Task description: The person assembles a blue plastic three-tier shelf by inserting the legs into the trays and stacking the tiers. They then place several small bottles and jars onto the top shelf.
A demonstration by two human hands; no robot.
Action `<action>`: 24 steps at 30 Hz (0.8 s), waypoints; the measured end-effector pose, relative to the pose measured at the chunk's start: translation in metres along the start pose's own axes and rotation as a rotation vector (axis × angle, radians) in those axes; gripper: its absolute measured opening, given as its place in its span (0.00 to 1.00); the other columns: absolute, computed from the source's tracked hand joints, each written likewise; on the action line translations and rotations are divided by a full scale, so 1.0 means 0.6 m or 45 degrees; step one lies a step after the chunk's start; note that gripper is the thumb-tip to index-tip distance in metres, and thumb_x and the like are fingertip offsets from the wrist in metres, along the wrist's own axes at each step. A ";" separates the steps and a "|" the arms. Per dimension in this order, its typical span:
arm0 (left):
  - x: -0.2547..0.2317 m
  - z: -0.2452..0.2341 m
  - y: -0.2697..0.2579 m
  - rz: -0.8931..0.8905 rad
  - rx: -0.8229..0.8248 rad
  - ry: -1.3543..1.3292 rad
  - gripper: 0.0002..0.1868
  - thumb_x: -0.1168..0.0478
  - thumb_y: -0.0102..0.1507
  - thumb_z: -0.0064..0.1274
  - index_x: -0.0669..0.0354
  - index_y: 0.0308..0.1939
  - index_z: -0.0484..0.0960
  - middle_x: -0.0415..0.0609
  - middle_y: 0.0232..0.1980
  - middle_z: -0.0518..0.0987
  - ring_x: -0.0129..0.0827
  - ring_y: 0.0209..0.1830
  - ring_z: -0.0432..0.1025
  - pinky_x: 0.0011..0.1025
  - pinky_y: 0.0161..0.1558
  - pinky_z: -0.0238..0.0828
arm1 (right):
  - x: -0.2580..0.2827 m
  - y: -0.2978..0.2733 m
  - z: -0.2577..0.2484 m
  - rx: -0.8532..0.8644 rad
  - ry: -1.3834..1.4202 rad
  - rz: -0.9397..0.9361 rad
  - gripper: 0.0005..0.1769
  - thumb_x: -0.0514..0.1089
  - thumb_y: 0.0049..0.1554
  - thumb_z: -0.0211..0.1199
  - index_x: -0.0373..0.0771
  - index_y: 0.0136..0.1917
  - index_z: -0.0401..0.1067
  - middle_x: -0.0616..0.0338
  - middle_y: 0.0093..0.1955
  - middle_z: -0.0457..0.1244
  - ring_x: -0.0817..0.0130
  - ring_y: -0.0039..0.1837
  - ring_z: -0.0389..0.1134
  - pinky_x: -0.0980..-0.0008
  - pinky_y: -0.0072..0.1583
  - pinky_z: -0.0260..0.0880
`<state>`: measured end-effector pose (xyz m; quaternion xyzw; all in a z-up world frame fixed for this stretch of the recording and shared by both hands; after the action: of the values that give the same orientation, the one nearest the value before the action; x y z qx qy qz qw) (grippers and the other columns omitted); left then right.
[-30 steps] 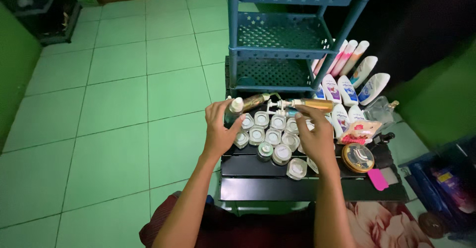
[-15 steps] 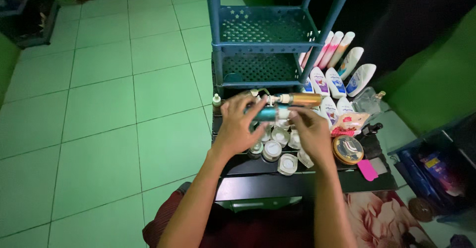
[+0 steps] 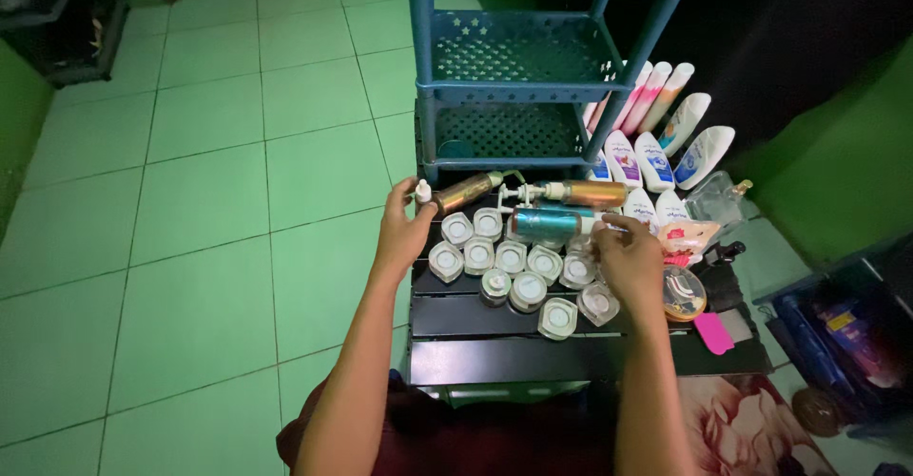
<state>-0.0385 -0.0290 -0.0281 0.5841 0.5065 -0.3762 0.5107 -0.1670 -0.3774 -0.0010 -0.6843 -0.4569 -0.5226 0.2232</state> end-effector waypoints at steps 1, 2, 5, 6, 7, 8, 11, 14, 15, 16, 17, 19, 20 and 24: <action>0.001 0.004 0.000 -0.022 0.016 0.003 0.31 0.59 0.61 0.57 0.61 0.67 0.70 0.56 0.66 0.74 0.45 0.67 0.69 0.40 0.64 0.64 | 0.003 0.000 -0.002 -0.023 -0.026 -0.002 0.19 0.45 0.61 0.63 0.30 0.61 0.73 0.49 0.43 0.71 0.70 0.39 0.70 0.70 0.42 0.70; 0.002 0.008 -0.001 -0.046 0.031 0.006 0.30 0.57 0.62 0.58 0.60 0.67 0.71 0.56 0.64 0.76 0.45 0.66 0.71 0.39 0.63 0.65 | 0.005 -0.001 -0.003 -0.045 -0.053 -0.004 0.20 0.46 0.61 0.63 0.30 0.61 0.73 0.48 0.46 0.71 0.69 0.39 0.72 0.69 0.43 0.71; -0.007 0.010 -0.003 0.000 0.038 0.092 0.26 0.56 0.63 0.57 0.60 0.64 0.74 0.57 0.59 0.80 0.46 0.61 0.75 0.38 0.61 0.69 | 0.021 -0.006 -0.010 -0.131 -0.165 -0.092 0.22 0.47 0.60 0.65 0.28 0.61 0.73 0.44 0.52 0.71 0.65 0.43 0.74 0.67 0.46 0.73; -0.010 0.009 -0.004 0.033 0.031 0.134 0.24 0.56 0.64 0.56 0.59 0.63 0.75 0.57 0.58 0.81 0.47 0.60 0.76 0.38 0.60 0.69 | 0.028 -0.009 -0.011 -0.160 -0.208 -0.136 0.22 0.47 0.60 0.65 0.27 0.61 0.73 0.42 0.54 0.71 0.63 0.45 0.75 0.66 0.47 0.73; -0.012 0.008 -0.005 0.058 0.028 0.148 0.23 0.56 0.65 0.55 0.59 0.62 0.75 0.57 0.57 0.82 0.47 0.60 0.76 0.38 0.60 0.70 | 0.036 -0.012 -0.012 -0.175 -0.237 -0.185 0.22 0.47 0.60 0.66 0.27 0.61 0.73 0.40 0.55 0.70 0.62 0.47 0.74 0.65 0.49 0.73; -0.014 0.008 -0.004 0.083 0.024 0.161 0.21 0.56 0.66 0.54 0.59 0.62 0.76 0.57 0.57 0.82 0.47 0.59 0.76 0.38 0.60 0.70 | 0.044 -0.015 -0.015 -0.191 -0.266 -0.234 0.22 0.47 0.61 0.66 0.27 0.61 0.74 0.39 0.55 0.70 0.60 0.49 0.74 0.64 0.50 0.73; -0.014 0.006 -0.006 0.150 0.003 0.192 0.19 0.57 0.67 0.53 0.59 0.60 0.76 0.58 0.57 0.81 0.49 0.59 0.75 0.38 0.59 0.69 | 0.049 -0.024 -0.019 -0.211 -0.305 -0.184 0.23 0.48 0.60 0.66 0.28 0.60 0.73 0.39 0.56 0.69 0.55 0.48 0.75 0.61 0.51 0.73; -0.013 0.001 -0.006 0.207 -0.016 0.184 0.19 0.57 0.68 0.53 0.60 0.60 0.75 0.58 0.56 0.81 0.49 0.58 0.75 0.38 0.58 0.69 | 0.071 -0.030 -0.020 -0.260 -0.429 -0.316 0.21 0.48 0.59 0.68 0.28 0.58 0.75 0.38 0.55 0.69 0.49 0.52 0.72 0.57 0.54 0.71; -0.013 0.001 -0.007 0.225 -0.020 0.176 0.19 0.57 0.68 0.52 0.61 0.60 0.75 0.58 0.56 0.81 0.49 0.58 0.75 0.38 0.58 0.69 | 0.082 -0.034 -0.020 -0.283 -0.489 -0.407 0.20 0.47 0.60 0.68 0.28 0.57 0.76 0.38 0.54 0.69 0.47 0.55 0.71 0.55 0.55 0.71; -0.013 0.000 -0.007 0.235 -0.022 0.166 0.18 0.57 0.68 0.52 0.61 0.60 0.75 0.57 0.56 0.81 0.48 0.58 0.76 0.38 0.58 0.70 | 0.085 -0.036 -0.019 -0.294 -0.484 -0.414 0.20 0.47 0.59 0.68 0.28 0.57 0.76 0.37 0.54 0.68 0.47 0.54 0.70 0.55 0.54 0.70; -0.014 0.000 -0.008 0.245 -0.024 0.157 0.18 0.57 0.68 0.52 0.61 0.60 0.75 0.57 0.56 0.81 0.47 0.58 0.76 0.38 0.58 0.70 | 0.087 -0.039 -0.018 -0.305 -0.479 -0.421 0.20 0.47 0.59 0.68 0.29 0.57 0.76 0.37 0.54 0.68 0.47 0.54 0.70 0.55 0.54 0.70; -0.015 -0.001 -0.010 0.257 -0.034 0.147 0.18 0.57 0.69 0.52 0.61 0.59 0.75 0.57 0.56 0.81 0.47 0.58 0.76 0.38 0.58 0.70 | 0.097 -0.046 -0.015 -0.331 -0.532 -0.493 0.20 0.47 0.59 0.68 0.29 0.57 0.76 0.38 0.53 0.67 0.46 0.55 0.68 0.53 0.55 0.69; -0.015 -0.002 -0.012 0.258 -0.042 0.149 0.18 0.57 0.69 0.52 0.62 0.59 0.75 0.57 0.56 0.80 0.47 0.59 0.75 0.38 0.57 0.70 | 0.104 -0.052 -0.011 -0.345 -0.590 -0.558 0.19 0.47 0.58 0.69 0.30 0.57 0.76 0.39 0.53 0.67 0.45 0.56 0.68 0.52 0.57 0.68; -0.021 -0.007 -0.015 0.299 -0.085 0.144 0.18 0.57 0.70 0.52 0.63 0.61 0.75 0.57 0.56 0.78 0.46 0.57 0.74 0.39 0.59 0.69 | 0.097 -0.057 -0.004 -0.282 -0.502 -0.401 0.22 0.49 0.58 0.68 0.30 0.58 0.75 0.36 0.55 0.63 0.43 0.53 0.67 0.52 0.55 0.68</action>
<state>-0.0505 -0.0281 -0.0173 0.6422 0.4748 -0.2633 0.5411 -0.1952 -0.3399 0.0472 -0.7137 -0.5323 -0.4543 -0.0303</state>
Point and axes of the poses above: each hand's wrist, its own y-axis towards the middle knuckle, its own z-axis out of the palm, x = y × z, the point moved 7 cm from there along y, towards the middle knuckle
